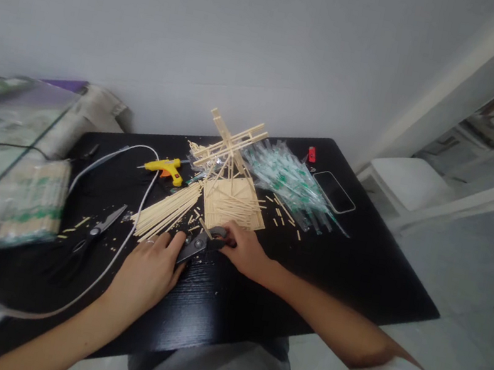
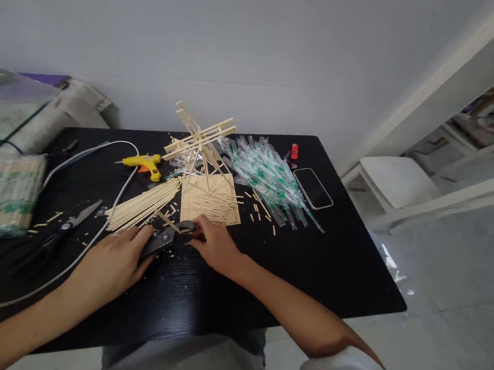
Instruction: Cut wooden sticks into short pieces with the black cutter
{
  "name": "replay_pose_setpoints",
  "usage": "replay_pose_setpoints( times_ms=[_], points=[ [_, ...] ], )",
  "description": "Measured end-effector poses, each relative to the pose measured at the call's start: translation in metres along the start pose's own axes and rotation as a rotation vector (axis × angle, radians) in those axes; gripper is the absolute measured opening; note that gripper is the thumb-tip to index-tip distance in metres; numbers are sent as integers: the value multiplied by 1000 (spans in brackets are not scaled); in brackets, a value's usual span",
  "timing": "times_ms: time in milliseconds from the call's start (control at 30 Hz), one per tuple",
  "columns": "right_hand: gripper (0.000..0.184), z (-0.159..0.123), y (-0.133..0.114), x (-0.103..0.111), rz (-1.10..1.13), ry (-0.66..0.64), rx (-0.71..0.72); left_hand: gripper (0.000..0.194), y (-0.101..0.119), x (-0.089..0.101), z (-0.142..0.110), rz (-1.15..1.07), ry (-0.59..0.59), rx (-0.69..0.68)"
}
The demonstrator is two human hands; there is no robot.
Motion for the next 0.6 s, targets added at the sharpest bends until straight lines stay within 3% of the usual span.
replay_pose_setpoints(
  times_ms=[367,600],
  points=[
    [19,1,1,0,-46,6,-21,18,0,-1,0,9,-43,12],
    [15,0,-1,1,-50,3,7,20,1,4,1,-2,10,-13]
  ],
)
Point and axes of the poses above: each hand's wrist, its own z-axis towards the middle knuckle, its own x-axis out of the back of the hand, y = z × x, the point moved 9 cm from there along z, towards the middle knuckle, and after that the axes turned 13 degrees about z, right-handed, at the moved point
